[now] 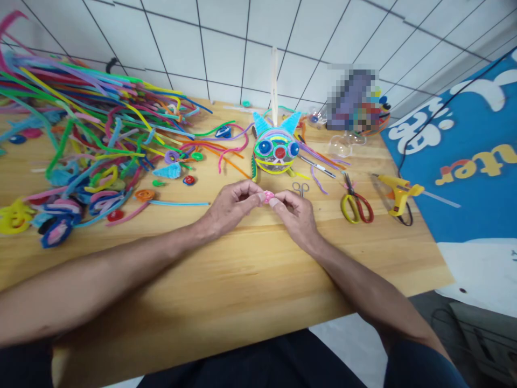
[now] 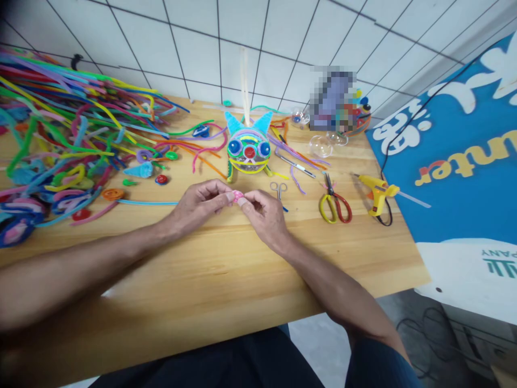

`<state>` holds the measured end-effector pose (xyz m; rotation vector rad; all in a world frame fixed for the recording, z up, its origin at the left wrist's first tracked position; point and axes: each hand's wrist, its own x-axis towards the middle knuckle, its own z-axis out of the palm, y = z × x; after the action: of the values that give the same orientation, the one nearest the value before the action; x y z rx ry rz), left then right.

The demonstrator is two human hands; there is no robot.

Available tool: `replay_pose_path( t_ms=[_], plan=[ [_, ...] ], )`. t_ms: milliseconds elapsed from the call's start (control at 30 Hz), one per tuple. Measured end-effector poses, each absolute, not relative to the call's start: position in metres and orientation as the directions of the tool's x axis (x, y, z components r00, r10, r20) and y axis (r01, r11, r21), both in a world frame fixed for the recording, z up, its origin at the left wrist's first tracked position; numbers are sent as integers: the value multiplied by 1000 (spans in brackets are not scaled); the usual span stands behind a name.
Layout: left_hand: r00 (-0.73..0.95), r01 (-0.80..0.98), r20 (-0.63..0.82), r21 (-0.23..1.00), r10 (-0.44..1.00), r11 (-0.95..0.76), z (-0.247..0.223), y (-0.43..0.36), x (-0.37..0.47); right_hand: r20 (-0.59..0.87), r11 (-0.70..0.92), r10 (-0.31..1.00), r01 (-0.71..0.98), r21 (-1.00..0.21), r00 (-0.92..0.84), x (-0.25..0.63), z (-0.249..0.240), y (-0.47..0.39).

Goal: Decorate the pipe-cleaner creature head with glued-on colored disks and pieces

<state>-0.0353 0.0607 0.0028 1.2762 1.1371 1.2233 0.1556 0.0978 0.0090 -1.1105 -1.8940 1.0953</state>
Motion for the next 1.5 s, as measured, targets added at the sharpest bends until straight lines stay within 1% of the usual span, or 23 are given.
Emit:
replay_pose_path(
  t_ms=[200, 400, 567, 700, 933, 1100, 1333, 1500],
  plan=[
    [77, 44, 83, 995, 994, -86, 0, 60, -36, 151, 311, 901, 364, -878, -406, 156, 8, 98],
    [96, 38, 88, 995, 991, -92, -1, 61, -38, 221, 398, 877, 387, -832, -427, 158, 7, 99],
    [107, 53, 73, 995, 992, -79, 1, 62, -39, 242, 432, 862, 394, -811, -446, 159, 7, 100],
    [113, 74, 72, 994, 991, -81, 1, 62, -39, 235, 425, 863, 392, -816, -447, 159, 7, 99],
    [102, 79, 90, 992, 991, -98, 0, 61, -38, 162, 330, 894, 371, -868, -418, 157, 7, 99],
    [111, 95, 79, 991, 991, -89, 1, 62, -38, 185, 350, 889, 364, -863, -418, 157, 8, 98],
    [127, 89, 67, 993, 990, -79, 1, 62, -39, 165, 342, 890, 382, -858, -425, 158, 9, 98],
    [104, 77, 63, 994, 993, -72, -1, 62, -38, 152, 325, 889, 362, -874, -432, 157, 9, 97]
  ],
)
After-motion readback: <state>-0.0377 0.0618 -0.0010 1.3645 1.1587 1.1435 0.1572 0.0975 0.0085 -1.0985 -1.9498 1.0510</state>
